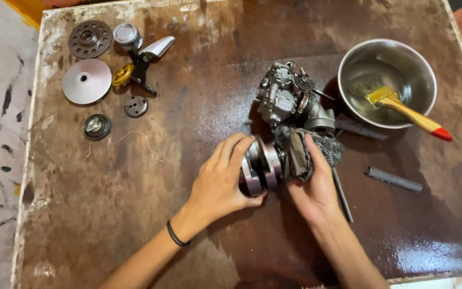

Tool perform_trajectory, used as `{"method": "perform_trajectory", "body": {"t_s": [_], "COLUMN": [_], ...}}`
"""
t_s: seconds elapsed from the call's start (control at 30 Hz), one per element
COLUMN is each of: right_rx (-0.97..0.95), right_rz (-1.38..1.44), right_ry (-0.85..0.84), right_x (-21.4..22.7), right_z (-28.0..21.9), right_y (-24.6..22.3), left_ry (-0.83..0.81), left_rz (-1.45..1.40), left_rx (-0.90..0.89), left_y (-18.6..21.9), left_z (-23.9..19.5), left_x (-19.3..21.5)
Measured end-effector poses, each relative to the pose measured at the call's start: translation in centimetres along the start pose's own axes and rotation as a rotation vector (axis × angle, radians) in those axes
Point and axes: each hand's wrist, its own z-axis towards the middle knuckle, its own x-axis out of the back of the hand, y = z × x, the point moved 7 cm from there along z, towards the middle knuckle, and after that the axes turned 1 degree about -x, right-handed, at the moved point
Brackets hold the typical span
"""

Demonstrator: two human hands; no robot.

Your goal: Cleaning and wiping down various motorcycle engine components using a rag and cleaning solvent.

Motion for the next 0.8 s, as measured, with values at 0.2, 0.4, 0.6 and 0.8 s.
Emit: {"method": "perform_trajectory", "body": {"t_s": [0.2, 0.4, 0.6, 0.8], "right_rx": [0.171, 0.309, 0.696, 0.858], "right_rz": [-0.028, -0.243, -0.889, -1.131], "right_ry": [-0.067, -0.165, -0.356, -0.673], "right_x": [-3.7, -9.8, -14.5, -18.4], "right_z": [-0.5, -3.1, -5.1, -7.5], "right_y": [-0.9, -5.2, -6.6, -6.5], "left_ry": [0.295, 0.370, 0.365, -0.076], "left_rz": [-0.174, -0.191, -0.220, -0.789], "left_rx": [-0.181, -0.132, -0.033, 0.038], "left_y": [-0.7, 2.5, 4.6, 1.8], "left_z": [-3.1, -2.0, 1.3, 5.2], "left_x": [-0.8, -1.4, 2.1, 3.2]}}
